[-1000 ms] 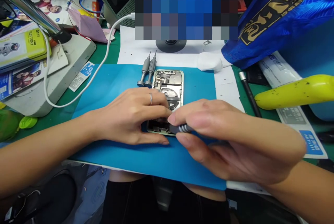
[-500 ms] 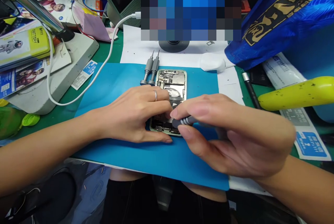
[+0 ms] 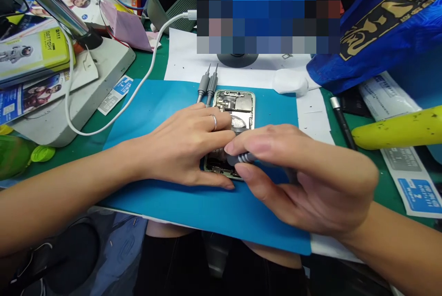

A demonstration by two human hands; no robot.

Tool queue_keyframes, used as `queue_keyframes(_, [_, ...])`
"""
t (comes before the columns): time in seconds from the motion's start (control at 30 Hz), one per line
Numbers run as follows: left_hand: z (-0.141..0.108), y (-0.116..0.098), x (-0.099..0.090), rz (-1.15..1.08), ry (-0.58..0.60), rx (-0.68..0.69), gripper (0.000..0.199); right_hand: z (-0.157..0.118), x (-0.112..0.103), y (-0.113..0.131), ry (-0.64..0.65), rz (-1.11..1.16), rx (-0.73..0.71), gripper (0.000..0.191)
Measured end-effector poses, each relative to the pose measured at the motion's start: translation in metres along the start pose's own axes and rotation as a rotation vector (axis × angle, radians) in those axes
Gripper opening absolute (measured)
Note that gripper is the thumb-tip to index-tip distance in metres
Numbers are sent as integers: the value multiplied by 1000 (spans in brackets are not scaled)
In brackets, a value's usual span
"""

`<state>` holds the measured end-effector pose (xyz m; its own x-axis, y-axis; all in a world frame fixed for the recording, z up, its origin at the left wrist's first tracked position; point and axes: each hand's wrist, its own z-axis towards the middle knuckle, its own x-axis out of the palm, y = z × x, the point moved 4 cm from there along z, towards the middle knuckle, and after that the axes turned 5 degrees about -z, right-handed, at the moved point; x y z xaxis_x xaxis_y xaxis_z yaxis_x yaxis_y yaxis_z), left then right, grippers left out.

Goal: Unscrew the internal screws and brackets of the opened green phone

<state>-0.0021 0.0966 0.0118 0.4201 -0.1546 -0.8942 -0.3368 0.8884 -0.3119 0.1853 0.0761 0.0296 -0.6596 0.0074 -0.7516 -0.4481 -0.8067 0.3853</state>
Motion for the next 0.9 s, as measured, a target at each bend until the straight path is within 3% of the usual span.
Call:
queue_keyframes(0.1, [0,0,0,-2,-4,6,45,2,-1,4,140,-92,-143,23])
queue_keyframes(0.33, [0,0,1,-24,0,8,45,3,0,3,94,-143,-123,20])
queue_keyframes(0.5, [1,0,1,-43,1,5,44,-3,1,-5,188,-115,-164,26])
queue_keyframes(0.77, [1,1,1,-61,16,2,46,-3,-2,-15,236,-121,-153,27])
queue_keyframes(0.9, [2,2,1,-61,15,2,44,-1,2,-9,270,-84,-198,31])
